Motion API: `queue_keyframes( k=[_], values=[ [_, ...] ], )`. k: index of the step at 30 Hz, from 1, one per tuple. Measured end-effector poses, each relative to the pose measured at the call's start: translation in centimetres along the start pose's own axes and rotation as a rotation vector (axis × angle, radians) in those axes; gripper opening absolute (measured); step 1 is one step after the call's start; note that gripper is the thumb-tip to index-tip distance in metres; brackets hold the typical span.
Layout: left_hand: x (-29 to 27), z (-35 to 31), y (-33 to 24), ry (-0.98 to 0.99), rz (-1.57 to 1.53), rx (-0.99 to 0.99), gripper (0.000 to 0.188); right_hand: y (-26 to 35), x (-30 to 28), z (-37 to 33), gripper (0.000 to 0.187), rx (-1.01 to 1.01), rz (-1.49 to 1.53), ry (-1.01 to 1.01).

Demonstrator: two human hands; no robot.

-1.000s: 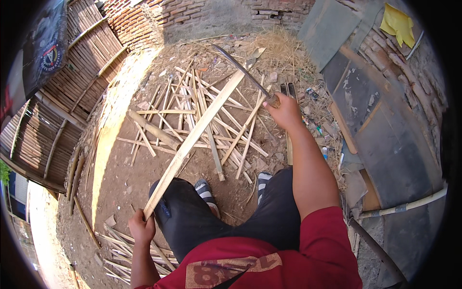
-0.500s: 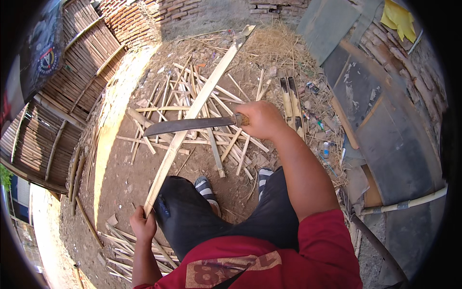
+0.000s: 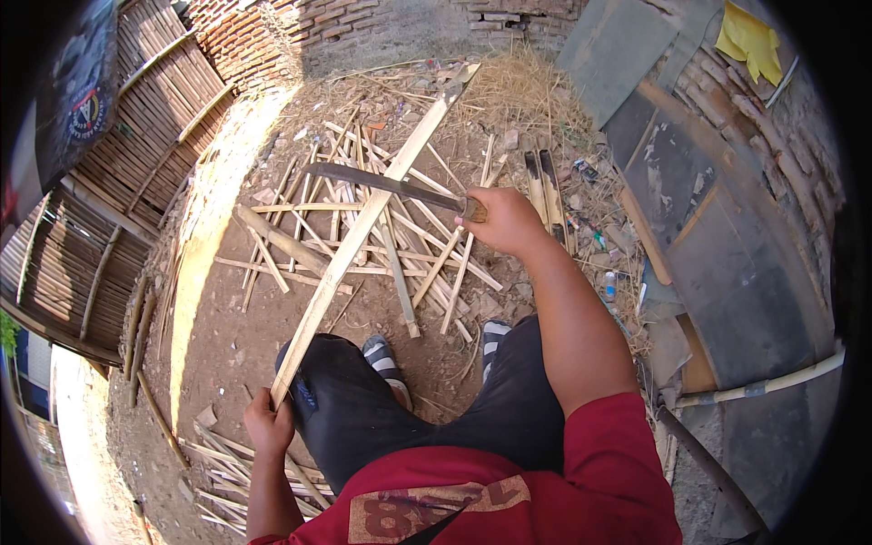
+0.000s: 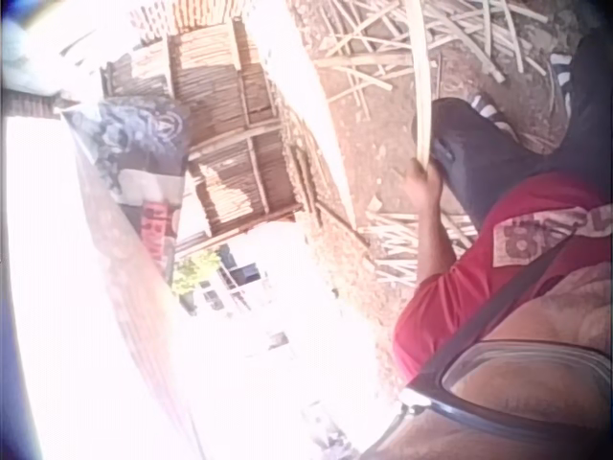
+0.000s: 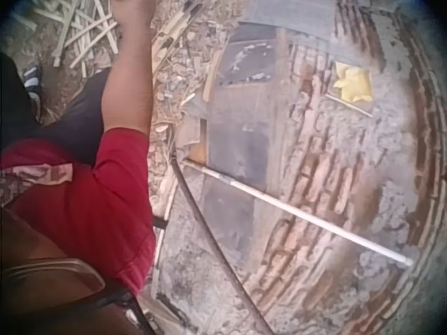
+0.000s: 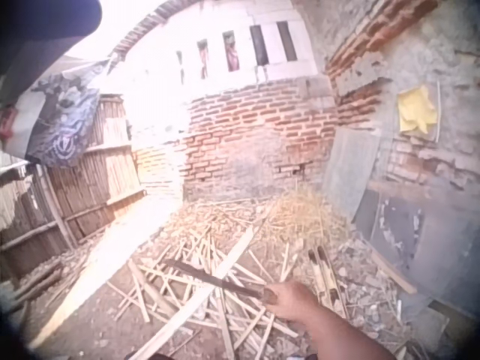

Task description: The person shapes thin strips of wood using a machete, whittling down the edges and surface of the strips one by one.

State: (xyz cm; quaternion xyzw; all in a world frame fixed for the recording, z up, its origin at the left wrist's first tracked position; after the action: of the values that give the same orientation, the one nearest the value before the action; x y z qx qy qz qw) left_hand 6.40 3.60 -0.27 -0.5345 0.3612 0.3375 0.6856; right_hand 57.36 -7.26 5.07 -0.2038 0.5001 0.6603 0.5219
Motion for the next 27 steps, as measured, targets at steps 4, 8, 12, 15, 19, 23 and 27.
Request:
queue_keyframes(
  k=[4, 8, 12, 15, 19, 23, 27],
  values=[
    [-0.4, -0.2, -0.1, 0.004, -0.013, -0.013, 0.024, 2.5, 1.9, 0.5, 0.034, -0.205, -0.019, 0.107],
    [-0.7, -0.4, 0.1, -0.011, 0.018, 0.013, 0.023, 1.3, 1.5, 0.5, 0.044, -0.127, -0.044, 0.126],
    [-0.8, -0.3, -0.3, 0.001, 0.063, 0.024, 0.024, -4.8, -0.1, -0.7, 0.058, 0.170, -0.014, -0.042],
    [-0.9, -0.5, -0.1, -0.026, 0.044, 0.044, 0.022, -5.7, -1.0, -1.4, 0.062, 0.355, 0.057, -0.099],
    [-0.3, -0.2, 0.2, -0.015, 0.063, 0.057, 0.023, -4.5, -0.5, -1.0, 0.057, 0.217, 0.037, -0.101],
    [-0.3, -0.2, -0.5, -0.002, 0.044, 0.023, 0.025, 0.2, 0.4, 0.1, 0.048, -0.033, 0.010, 0.044],
    [-0.5, -0.1, -0.2, 0.015, 0.036, 0.015, 0.026, 3.2, 2.1, 0.4, 0.043, -0.252, -0.048, 0.157]
  ],
)
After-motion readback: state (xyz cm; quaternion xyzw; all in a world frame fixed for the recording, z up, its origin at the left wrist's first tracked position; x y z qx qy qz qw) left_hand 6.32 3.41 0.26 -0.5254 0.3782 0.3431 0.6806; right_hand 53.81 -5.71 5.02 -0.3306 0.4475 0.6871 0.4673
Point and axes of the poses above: each hand's wrist, its own z-axis towards the middle knuckle, its own x-axis out of the palm, y = z × x, the point moved 5 cm from there along z, towards the middle knuckle, and after that the axes turned 15 degrees about -x, right-handed, at the moved point
